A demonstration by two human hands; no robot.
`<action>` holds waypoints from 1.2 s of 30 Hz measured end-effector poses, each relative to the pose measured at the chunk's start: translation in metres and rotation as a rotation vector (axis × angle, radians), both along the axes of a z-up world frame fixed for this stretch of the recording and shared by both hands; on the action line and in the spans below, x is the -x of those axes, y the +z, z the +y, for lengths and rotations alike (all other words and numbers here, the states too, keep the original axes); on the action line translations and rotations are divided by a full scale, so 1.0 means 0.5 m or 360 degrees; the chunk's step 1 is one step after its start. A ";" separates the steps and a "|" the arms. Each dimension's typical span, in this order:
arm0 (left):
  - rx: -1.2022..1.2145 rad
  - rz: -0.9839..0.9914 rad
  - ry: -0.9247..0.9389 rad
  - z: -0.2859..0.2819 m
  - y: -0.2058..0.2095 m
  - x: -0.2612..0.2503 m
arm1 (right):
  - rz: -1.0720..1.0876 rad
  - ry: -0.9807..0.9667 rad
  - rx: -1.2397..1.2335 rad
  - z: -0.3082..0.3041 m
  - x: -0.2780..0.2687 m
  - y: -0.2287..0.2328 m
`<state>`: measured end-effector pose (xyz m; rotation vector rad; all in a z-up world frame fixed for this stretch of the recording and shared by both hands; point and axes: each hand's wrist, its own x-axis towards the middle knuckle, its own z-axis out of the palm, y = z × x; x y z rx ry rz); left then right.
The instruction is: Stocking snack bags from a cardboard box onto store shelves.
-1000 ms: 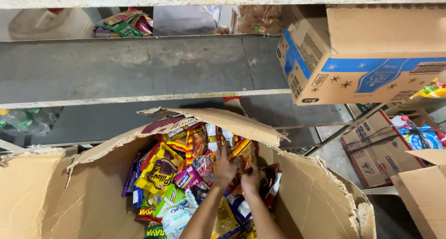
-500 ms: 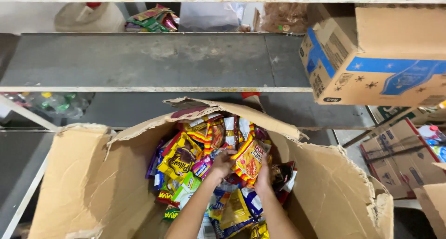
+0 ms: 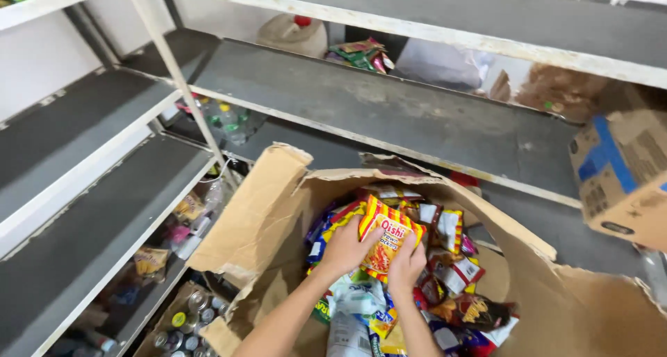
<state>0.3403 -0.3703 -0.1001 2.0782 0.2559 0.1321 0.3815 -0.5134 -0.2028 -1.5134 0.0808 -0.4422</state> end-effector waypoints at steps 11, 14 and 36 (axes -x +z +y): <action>-0.0231 -0.0886 0.0467 0.192 0.172 0.227 | -0.0608 0.0423 -0.0232 0.254 0.082 0.186; -0.0227 -0.0962 0.0649 0.257 0.182 0.290 | -0.0672 0.0657 -0.0246 0.338 0.135 0.245; -0.0424 -0.0967 0.1836 0.808 0.150 0.681 | -0.0526 0.2299 0.0493 0.996 0.413 0.327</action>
